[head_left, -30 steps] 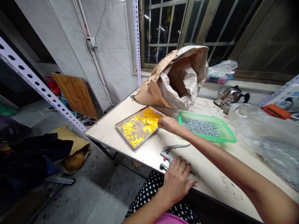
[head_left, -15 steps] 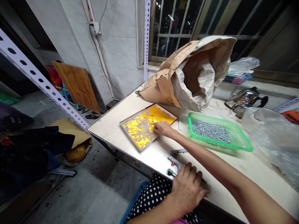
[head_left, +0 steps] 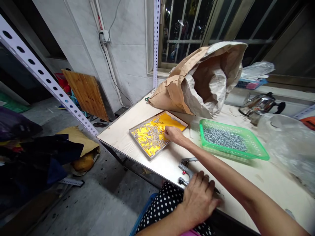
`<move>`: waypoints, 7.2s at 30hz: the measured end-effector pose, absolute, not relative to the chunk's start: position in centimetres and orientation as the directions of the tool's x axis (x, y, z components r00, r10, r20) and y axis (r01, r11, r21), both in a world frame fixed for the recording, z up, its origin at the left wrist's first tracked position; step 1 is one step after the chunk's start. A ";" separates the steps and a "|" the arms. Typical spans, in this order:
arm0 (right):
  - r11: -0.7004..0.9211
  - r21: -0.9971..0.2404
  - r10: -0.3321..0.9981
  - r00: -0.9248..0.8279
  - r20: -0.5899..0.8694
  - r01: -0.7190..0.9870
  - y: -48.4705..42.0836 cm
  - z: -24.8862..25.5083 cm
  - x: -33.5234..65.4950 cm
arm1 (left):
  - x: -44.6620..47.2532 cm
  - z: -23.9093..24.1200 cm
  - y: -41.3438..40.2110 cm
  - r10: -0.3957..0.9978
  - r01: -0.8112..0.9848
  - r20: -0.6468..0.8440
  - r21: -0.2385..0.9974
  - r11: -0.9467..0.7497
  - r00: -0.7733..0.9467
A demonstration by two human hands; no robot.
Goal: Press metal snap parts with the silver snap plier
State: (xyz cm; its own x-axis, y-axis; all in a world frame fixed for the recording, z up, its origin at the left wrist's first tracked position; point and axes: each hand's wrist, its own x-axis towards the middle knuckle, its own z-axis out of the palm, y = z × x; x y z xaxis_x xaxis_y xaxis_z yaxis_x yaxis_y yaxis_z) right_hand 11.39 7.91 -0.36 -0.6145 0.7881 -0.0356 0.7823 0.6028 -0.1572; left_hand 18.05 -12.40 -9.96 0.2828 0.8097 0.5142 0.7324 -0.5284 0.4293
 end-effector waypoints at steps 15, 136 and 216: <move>0.310 -0.925 0.872 -0.453 0.185 0.219 -3.8 -0.6 25.2 | 11.7 -3.2 -9.8 0.948 -0.145 -0.019 0.989 -0.029 -0.318; 0.594 -0.023 0.790 -0.578 0.203 0.804 -2.4 -3.5 29.8 | 8.4 -2.9 -8.9 0.868 0.462 -0.491 0.789 0.406 0.076; 0.536 -0.225 0.831 -0.555 -0.029 0.814 -5.0 -2.3 31.4 | 8.9 -0.2 -5.2 0.573 0.660 -0.814 0.485 0.574 0.100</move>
